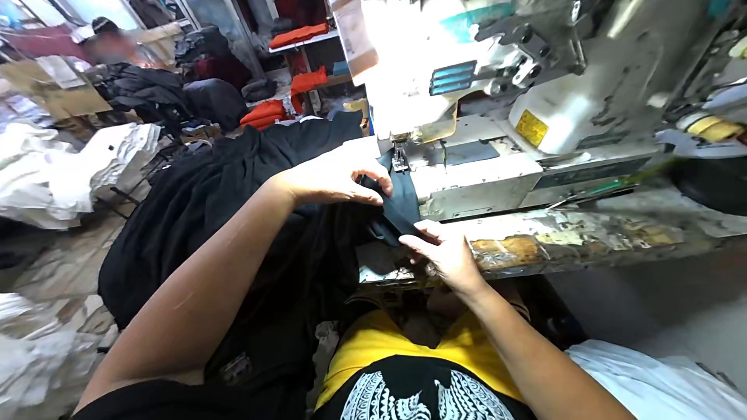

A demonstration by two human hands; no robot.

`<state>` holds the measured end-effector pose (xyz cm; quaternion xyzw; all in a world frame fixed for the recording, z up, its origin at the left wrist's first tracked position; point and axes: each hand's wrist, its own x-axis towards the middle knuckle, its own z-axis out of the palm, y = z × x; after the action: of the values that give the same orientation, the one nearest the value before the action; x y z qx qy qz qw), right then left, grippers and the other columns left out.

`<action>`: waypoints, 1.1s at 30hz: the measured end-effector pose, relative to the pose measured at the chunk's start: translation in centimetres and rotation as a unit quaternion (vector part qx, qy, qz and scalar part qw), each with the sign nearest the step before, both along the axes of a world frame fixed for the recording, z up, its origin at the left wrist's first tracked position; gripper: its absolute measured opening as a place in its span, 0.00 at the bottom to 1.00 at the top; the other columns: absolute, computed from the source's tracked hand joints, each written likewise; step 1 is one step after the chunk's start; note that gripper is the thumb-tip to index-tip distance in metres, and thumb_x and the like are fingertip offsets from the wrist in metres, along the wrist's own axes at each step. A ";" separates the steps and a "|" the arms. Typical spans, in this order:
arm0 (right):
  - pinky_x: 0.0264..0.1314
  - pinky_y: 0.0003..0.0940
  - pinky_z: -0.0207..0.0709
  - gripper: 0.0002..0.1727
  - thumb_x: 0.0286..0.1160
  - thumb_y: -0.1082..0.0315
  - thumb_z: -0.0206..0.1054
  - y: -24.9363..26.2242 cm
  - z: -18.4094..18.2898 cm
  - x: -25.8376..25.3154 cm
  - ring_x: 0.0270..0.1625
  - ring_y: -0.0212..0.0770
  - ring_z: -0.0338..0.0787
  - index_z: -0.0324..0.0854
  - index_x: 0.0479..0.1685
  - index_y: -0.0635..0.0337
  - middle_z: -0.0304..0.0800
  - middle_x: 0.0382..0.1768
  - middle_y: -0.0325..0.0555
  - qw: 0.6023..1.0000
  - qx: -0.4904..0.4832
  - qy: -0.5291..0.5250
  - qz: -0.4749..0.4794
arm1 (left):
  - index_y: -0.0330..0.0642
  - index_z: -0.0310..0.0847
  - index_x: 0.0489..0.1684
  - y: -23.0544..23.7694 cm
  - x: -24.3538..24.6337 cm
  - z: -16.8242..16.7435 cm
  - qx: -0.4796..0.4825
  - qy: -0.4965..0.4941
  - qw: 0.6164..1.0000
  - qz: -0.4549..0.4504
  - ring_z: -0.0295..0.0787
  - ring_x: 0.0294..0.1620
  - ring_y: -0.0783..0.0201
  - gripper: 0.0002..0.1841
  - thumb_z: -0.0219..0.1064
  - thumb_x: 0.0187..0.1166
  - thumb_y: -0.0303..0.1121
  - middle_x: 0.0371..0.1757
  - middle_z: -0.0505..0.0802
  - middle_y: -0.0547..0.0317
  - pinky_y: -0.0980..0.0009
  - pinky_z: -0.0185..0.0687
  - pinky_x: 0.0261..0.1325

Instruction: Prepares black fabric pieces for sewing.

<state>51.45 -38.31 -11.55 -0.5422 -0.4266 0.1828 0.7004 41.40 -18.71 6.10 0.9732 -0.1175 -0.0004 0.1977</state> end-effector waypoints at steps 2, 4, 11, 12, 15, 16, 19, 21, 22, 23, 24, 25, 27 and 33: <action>0.34 0.19 0.86 0.04 0.72 0.72 0.74 0.1 0.0 0.0 0.28 0.22 0.89 0.89 0.39 0.63 0.93 0.32 0.34 1.000 0.000 0.000 0.001 | 0.46 0.94 0.42 0.1 0.1 -0.2 0.015 -0.016 1.000 -0.003 0.85 0.47 0.75 0.08 0.70 0.76 0.36 0.38 0.93 0.65 0.72 0.75 0.55; 0.33 0.19 0.86 0.03 0.72 0.72 0.74 0.1 0.0 0.0 0.27 0.22 0.89 0.89 0.39 0.63 0.93 0.31 0.34 1.000 0.001 0.000 0.002 | 0.46 0.94 0.39 0.3 0.2 -0.5 0.036 -0.031 0.999 0.000 0.85 0.44 0.71 0.08 0.70 0.77 0.37 0.36 0.91 0.64 0.67 0.77 0.52; 0.40 0.17 0.85 0.04 0.73 0.72 0.73 -0.2 -0.1 0.0 0.31 0.20 0.89 0.91 0.39 0.64 0.94 0.33 0.34 0.999 0.009 -0.046 -0.011 | 0.42 0.89 0.38 -2.9 -0.2 0.4 0.109 -0.058 0.992 -0.033 0.86 0.33 0.67 0.07 0.66 0.81 0.33 0.32 0.90 0.61 0.65 0.80 0.37; 0.40 0.17 0.85 0.05 0.73 0.72 0.72 -0.3 -0.3 0.0 0.32 0.20 0.89 0.91 0.39 0.64 0.94 0.33 0.35 0.998 0.008 -0.057 -0.015 | 0.42 0.88 0.37 -3.2 -0.1 0.5 0.129 -0.035 0.991 -0.032 0.84 0.31 0.67 0.07 0.66 0.81 0.34 0.29 0.88 0.62 0.66 0.78 0.34; 0.39 0.16 0.85 0.06 0.73 0.70 0.73 -0.3 -0.5 -0.2 0.31 0.20 0.89 0.91 0.38 0.64 0.94 0.34 0.37 0.996 0.010 -0.085 -0.028 | 0.40 0.88 0.39 -2.8 0.5 0.4 0.238 0.075 0.968 0.022 0.90 0.42 0.51 0.15 0.72 0.78 0.45 0.37 0.91 0.50 0.48 0.79 0.41; 0.39 0.16 0.85 0.06 0.73 0.69 0.73 -0.3 -0.6 -0.3 0.31 0.19 0.88 0.91 0.38 0.64 0.94 0.35 0.37 0.995 0.009 -0.093 -0.033 | 0.38 0.89 0.40 -2.7 0.7 0.4 0.264 0.108 0.958 0.038 0.90 0.47 0.46 0.18 0.73 0.78 0.47 0.42 0.91 0.46 0.42 0.78 0.46; 0.39 0.15 0.84 0.07 0.73 0.68 0.73 -0.5 -0.8 -0.4 0.32 0.19 0.89 0.91 0.38 0.64 0.94 0.36 0.37 0.993 0.011 -0.108 -0.042 | 0.41 0.90 0.35 -2.8 0.6 1.0 0.261 0.104 0.959 0.024 0.90 0.45 0.49 0.16 0.73 0.77 0.47 0.39 0.92 0.49 0.45 0.78 0.44; 0.41 0.15 0.84 0.08 0.74 0.68 0.73 -0.5 -1.0 -0.3 0.34 0.19 0.89 0.92 0.39 0.65 0.95 0.38 0.40 0.991 0.030 -0.125 -0.042 | 0.42 0.91 0.34 -2.5 0.5 1.0 0.248 0.083 0.965 0.018 0.90 0.41 0.50 0.14 0.73 0.76 0.45 0.34 0.92 0.51 0.46 0.78 0.40; 0.42 0.14 0.84 0.08 0.74 0.68 0.73 -0.5 -1.2 -0.3 0.35 0.19 0.90 0.92 0.38 0.66 0.95 0.38 0.41 0.989 0.040 -0.135 -0.043 | 0.43 0.91 0.33 -2.1 0.6 0.9 0.245 0.080 0.966 0.021 0.90 0.40 0.51 0.14 0.72 0.77 0.45 0.33 0.92 0.52 0.47 0.78 0.40; 0.42 0.14 0.85 0.08 0.74 0.68 0.73 -0.4 -1.3 -0.3 0.36 0.19 0.90 0.92 0.37 0.66 0.95 0.39 0.41 0.987 0.053 -0.143 -0.044 | 0.43 0.91 0.33 -1.7 0.6 0.8 0.242 0.075 0.967 0.021 0.89 0.39 0.52 0.14 0.72 0.77 0.45 0.32 0.91 0.53 0.48 0.77 0.39; 0.43 0.14 0.85 0.08 0.74 0.69 0.73 -0.2 -1.4 -0.2 0.37 0.19 0.90 0.92 0.37 0.67 0.95 0.39 0.42 0.986 0.064 -0.148 -0.044 | 0.45 0.91 0.31 -1.5 0.6 0.7 0.239 0.062 0.969 0.015 0.89 0.36 0.54 0.14 0.72 0.76 0.45 0.30 0.90 0.55 0.50 0.76 0.36; 0.44 0.14 0.85 0.08 0.74 0.69 0.73 -0.1 -1.6 -0.1 0.38 0.19 0.91 0.91 0.36 0.67 0.95 0.39 0.42 0.985 0.073 -0.150 -0.042 | 0.46 0.91 0.30 -1.3 0.6 0.6 0.237 0.041 0.971 0.004 0.88 0.34 0.56 0.13 0.73 0.75 0.45 0.28 0.90 0.57 0.52 0.75 0.34; 0.48 0.14 0.84 0.08 0.74 0.69 0.73 0.3 -1.8 0.5 0.40 0.19 0.91 0.92 0.36 0.67 0.96 0.39 0.42 0.983 0.080 -0.159 -0.041 | 0.48 0.90 0.27 -1.2 0.7 0.5 0.241 0.010 0.970 -0.010 0.87 0.30 0.58 0.11 0.73 0.72 0.45 0.25 0.89 0.60 0.54 0.74 0.30; 0.51 0.15 0.84 0.09 0.73 0.66 0.75 2.3 -2.2 3.0 0.42 0.20 0.92 0.93 0.37 0.66 0.96 0.39 0.43 0.975 0.070 -0.202 -0.052 | 0.46 0.88 0.26 0.3 1.8 2.0 0.288 -0.009 0.957 0.014 0.85 0.30 0.53 0.15 0.71 0.73 0.47 0.22 0.85 0.56 0.52 0.70 0.32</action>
<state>54.45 -36.00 -13.73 -0.5389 -0.5423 0.0022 0.6446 43.17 -18.41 8.10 0.9904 -0.1005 -0.0229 -0.0920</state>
